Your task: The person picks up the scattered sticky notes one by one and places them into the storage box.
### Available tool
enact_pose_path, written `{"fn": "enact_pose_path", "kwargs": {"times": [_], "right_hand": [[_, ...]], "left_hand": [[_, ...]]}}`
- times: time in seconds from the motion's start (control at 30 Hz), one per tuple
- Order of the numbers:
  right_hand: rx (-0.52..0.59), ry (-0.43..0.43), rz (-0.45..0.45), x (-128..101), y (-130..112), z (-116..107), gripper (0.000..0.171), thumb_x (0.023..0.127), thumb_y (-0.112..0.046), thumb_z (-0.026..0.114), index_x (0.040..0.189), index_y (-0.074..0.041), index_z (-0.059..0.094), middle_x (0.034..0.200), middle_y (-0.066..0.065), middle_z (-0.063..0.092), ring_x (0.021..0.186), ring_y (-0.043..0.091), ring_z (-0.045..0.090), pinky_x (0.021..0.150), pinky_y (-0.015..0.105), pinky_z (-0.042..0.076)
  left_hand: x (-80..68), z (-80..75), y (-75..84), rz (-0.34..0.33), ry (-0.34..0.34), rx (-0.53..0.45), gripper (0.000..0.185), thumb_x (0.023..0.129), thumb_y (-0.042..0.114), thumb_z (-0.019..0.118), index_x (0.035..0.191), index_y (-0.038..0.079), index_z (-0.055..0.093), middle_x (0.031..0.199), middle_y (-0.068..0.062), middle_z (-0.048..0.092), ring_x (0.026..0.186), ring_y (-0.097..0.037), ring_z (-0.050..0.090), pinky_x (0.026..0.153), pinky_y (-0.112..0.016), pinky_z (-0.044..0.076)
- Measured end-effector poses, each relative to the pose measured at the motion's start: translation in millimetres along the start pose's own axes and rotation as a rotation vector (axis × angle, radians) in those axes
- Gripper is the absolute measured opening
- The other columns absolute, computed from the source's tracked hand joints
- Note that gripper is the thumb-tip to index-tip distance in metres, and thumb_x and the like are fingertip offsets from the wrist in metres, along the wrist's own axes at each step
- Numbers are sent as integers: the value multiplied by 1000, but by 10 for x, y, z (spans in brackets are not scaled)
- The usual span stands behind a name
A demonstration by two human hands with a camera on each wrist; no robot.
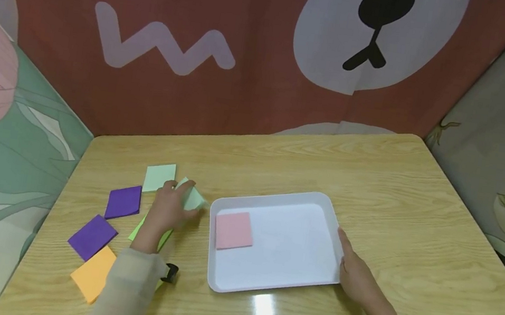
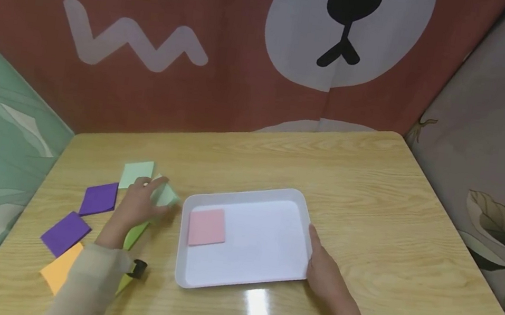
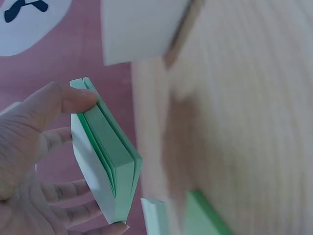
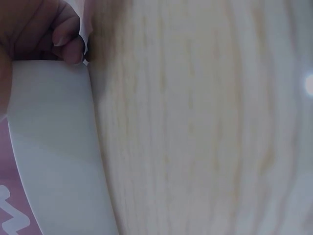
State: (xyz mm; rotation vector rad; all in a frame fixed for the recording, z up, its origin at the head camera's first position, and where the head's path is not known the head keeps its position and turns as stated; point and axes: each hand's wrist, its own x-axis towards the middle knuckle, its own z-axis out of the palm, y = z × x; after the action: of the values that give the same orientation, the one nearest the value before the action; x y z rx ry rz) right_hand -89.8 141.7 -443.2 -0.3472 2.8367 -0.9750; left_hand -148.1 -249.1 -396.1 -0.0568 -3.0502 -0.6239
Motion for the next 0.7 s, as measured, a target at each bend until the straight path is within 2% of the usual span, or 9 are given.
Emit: {"fn": "enact_pose_path", "kwargs": {"times": [0.1,0.2,0.43,0.7], "right_hand": [[2,4,0,3,-8,1,53,86,8,27,134,5,7,122,38,30,109,46,35,85,52,32],[2,3,3,3,-11,3,52,86,8,26,134,5,7,122,38,30,108,46,35,85,52,32],[0,-5,11,5,-5,10,53,86,8,26,135,4,6,122,37,30,109,46,35,85,52,32],[2,-3,16,14,-4,10,53,86,8,27,135,4,6,122,37,30,107,46,37,83,51,34]], "left_hand": [[-25,-55,57,37,38,-15,64,64,26,73,120,9,48,114,-31,38,96,-47,41,70,-50,40],[-64,-81,143,75,47,-37,64,64,26,73,121,11,48,113,-30,39,95,-46,42,71,-50,41],[-151,-56,332,126,41,-68,64,63,24,75,122,14,49,118,-28,38,101,-42,40,72,-49,42],[-205,30,486,187,0,-68,64,64,30,74,122,15,49,118,-26,39,101,-40,41,71,-46,42]]}}
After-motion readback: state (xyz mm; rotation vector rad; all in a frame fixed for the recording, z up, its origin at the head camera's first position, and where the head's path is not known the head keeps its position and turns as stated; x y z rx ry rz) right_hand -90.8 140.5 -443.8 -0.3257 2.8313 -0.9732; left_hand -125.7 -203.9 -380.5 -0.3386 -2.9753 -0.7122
